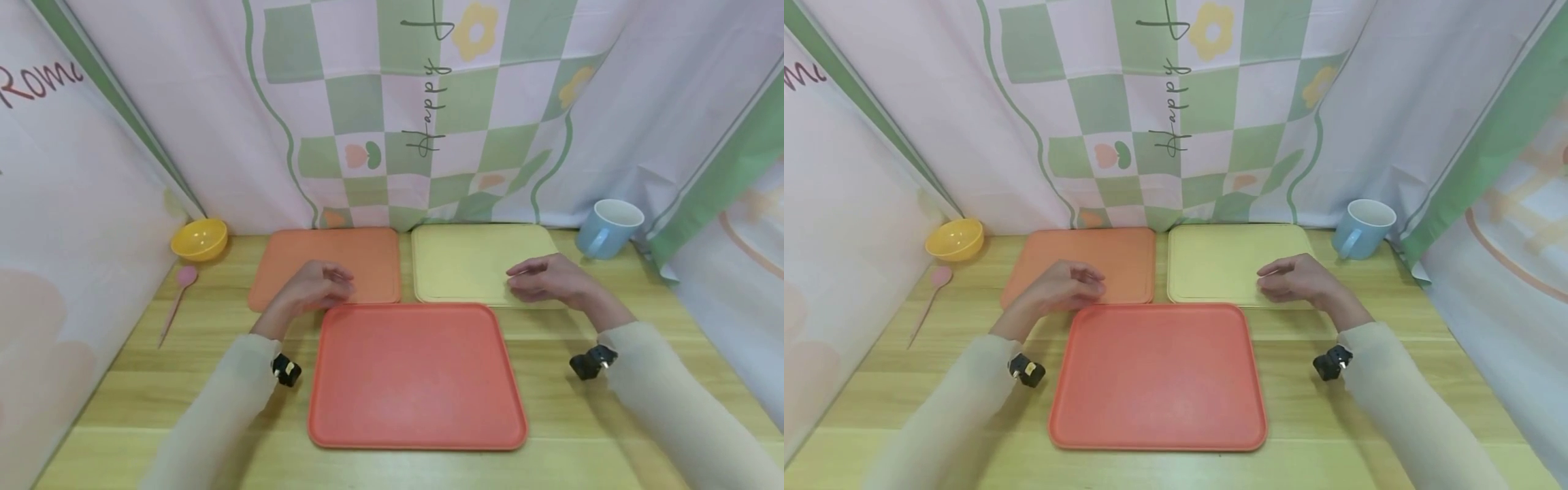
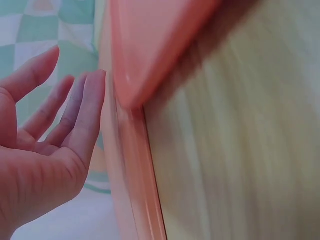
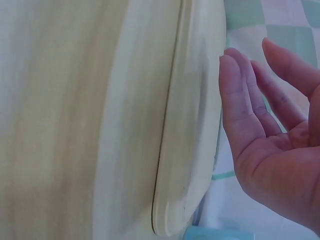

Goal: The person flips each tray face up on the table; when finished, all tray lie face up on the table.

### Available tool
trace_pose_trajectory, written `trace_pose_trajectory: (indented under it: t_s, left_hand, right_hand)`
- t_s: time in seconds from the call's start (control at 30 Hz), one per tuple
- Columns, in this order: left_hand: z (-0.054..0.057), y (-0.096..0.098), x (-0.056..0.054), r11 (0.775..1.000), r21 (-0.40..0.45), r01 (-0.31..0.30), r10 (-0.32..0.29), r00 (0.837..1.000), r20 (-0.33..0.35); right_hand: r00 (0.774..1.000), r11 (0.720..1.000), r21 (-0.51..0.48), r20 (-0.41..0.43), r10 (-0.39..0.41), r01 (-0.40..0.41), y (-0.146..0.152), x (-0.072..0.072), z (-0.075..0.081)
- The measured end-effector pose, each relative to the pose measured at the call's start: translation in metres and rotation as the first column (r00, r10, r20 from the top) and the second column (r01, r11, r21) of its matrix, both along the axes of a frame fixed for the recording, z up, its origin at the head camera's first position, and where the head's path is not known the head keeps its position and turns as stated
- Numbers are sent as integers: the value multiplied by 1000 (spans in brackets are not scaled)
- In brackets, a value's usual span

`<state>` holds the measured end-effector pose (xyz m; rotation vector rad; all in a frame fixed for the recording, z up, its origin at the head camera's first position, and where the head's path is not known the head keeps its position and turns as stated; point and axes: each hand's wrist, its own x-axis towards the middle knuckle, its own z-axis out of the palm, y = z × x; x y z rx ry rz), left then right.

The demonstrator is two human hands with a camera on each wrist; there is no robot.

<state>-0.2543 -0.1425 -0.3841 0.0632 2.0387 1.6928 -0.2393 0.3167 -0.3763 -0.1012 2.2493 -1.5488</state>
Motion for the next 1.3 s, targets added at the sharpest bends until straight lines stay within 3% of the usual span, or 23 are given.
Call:
trace_pose_trajectory:
  t_s: [0.23, 0.57, 0.97, 1.3]
  left_hand:
    - [0, 22, -10, 1000, 12, -7, 8, 998, -60]
    - [3, 53, -21, 997, 44, -57, 60, 996, -72]
    - [0, 87, -34, 994, 79, -73, 77, 995, -56]
    - [-4, 110, -43, 999, 17, -30, 31, 997, -76]
  right_hand:
    - [999, 998, -50, -29, -29, 28, 13, -5, 0]
    - [991, 983, -134, -24, -131, 126, 34, -16, 4]
    - [965, 918, -298, 101, -243, 262, 59, -26, 6]
    - [956, 921, -257, 100, -276, 293, 77, -27, 0]
